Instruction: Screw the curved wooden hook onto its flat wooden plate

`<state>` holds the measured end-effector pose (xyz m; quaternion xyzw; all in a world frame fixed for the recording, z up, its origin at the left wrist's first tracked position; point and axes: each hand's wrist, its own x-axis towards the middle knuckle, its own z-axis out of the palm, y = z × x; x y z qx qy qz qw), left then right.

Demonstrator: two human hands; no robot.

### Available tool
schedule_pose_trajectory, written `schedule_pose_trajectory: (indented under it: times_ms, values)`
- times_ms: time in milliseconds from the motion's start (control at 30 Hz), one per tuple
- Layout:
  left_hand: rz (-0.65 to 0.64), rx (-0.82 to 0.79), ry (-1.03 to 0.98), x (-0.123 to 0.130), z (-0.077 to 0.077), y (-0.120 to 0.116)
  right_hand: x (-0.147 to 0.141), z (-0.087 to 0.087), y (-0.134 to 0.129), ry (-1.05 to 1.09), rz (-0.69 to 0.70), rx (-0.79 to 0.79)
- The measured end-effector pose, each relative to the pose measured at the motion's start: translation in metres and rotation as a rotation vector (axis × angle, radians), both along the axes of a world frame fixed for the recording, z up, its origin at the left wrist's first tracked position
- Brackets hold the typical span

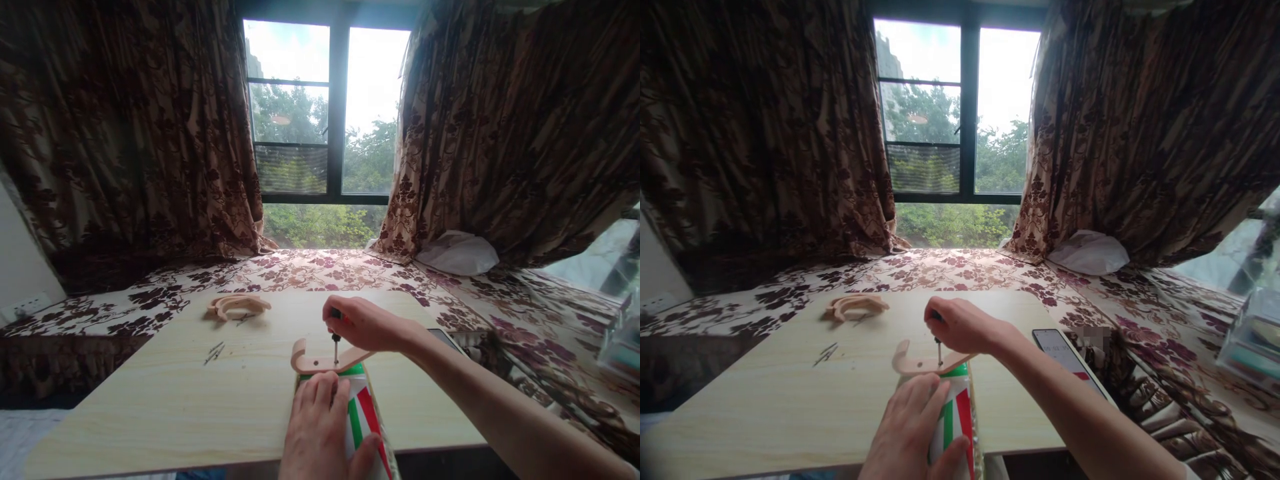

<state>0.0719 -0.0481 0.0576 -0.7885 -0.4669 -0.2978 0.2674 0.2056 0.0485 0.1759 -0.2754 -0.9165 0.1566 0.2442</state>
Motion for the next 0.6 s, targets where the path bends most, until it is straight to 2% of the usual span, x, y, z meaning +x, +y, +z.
schedule_pose_trajectory:
  times_ms: [200, 367, 600]
  values:
    - [-0.029, -0.046, -0.041, -0.002, -0.006, 0.001, 0.001, -0.003, 0.002, 0.009, -0.001, -0.001]
    - [0.012, -0.079, -0.046, -0.003, -0.012, 0.001, 0.001, -0.006, 0.004, 0.018, -0.007, -0.010]
    - [0.029, -0.003, 0.019, -0.002, -0.009, -0.002, -0.001, -0.003, 0.005, -0.009, -0.025, -0.055]
